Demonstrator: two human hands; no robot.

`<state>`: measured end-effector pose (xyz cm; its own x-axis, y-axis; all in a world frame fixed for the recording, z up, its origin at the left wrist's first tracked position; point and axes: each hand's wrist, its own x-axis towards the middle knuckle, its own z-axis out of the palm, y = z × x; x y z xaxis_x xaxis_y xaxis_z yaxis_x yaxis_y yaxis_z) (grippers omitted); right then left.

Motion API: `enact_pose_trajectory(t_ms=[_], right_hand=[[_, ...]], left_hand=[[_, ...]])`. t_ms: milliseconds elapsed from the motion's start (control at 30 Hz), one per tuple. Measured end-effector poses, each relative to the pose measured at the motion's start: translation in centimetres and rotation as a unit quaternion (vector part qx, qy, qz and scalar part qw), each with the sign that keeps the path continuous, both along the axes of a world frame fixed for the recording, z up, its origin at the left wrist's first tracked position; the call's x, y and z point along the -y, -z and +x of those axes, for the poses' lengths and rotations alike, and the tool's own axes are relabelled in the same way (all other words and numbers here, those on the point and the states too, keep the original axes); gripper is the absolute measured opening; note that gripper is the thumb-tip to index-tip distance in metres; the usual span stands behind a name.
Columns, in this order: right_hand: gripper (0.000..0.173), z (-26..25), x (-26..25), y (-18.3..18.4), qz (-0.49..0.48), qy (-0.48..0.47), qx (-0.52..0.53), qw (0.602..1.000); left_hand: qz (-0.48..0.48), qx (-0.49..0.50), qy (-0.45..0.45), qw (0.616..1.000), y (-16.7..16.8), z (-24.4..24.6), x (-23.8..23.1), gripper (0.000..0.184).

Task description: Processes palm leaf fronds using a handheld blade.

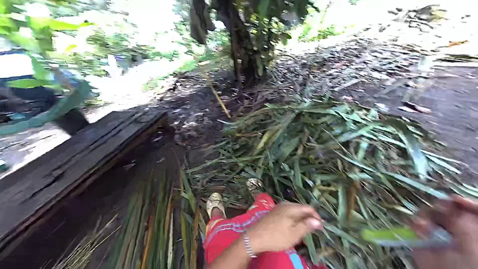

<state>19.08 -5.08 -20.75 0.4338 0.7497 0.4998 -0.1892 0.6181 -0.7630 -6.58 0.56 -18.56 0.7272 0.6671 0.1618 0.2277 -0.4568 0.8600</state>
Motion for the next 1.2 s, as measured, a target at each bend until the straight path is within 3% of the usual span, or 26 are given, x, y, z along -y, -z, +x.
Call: enact_pose_trajectory(t_ms=[33, 100, 167, 200, 367, 600, 700, 833, 967, 1200], right_hand=[[0.022, -1.2, -1.2, -0.1, -0.023, 0.001, 0.013, 1.000], [0.050, -3.1, -2.5, 0.2, -0.081, -0.023, 0.049, 0.995], [0.081, -5.3, -2.8, 0.3, -0.136, -0.104, 0.063, 0.983], [0.084, -6.5, -2.6, 0.4, -0.151, -0.159, 0.069, 0.973], [0.046, -11.1, -1.8, 1.2, -0.144, -0.391, 0.156, 0.896], [0.049, -13.0, -1.2, 0.2, -0.166, -0.534, 0.094, 0.824], [0.043, -13.7, -0.6, 0.3, -0.162, -0.508, 0.086, 0.842], [0.042, -13.8, -0.2, 0.6, -0.112, -0.434, 0.141, 0.883], [0.034, -13.0, -0.2, 0.7, -0.080, -0.406, 0.178, 0.893], [0.036, -10.0, -2.5, -1.1, -0.147, -0.375, 0.101, 0.910]], left_hand=[[0.012, 0.015, -0.055, 0.998, 0.7, -1.2, 0.8, 0.028], [0.047, 0.017, -0.157, 0.986, 1.7, -2.9, 1.9, 0.030], [0.085, 0.006, -0.237, 0.968, 2.2, -4.0, 3.0, 0.031], [0.100, 0.003, -0.264, 0.959, 2.3, -4.2, 3.6, 0.031], [0.168, 0.012, -0.340, 0.925, 2.5, -4.3, 5.3, 0.028], [0.217, 0.009, -0.379, 0.900, 1.9, -4.0, 6.8, 0.028], [0.184, 0.035, -0.373, 0.909, 1.4, -3.9, 7.1, 0.027], [-0.004, 0.152, -0.299, 0.942, 1.0, -4.3, 7.1, 0.025], [-0.171, 0.218, -0.244, 0.929, 0.1, -4.8, 7.1, 0.020], [-0.037, 0.121, -0.301, 0.945, 0.7, -5.7, 7.4, 0.024]])
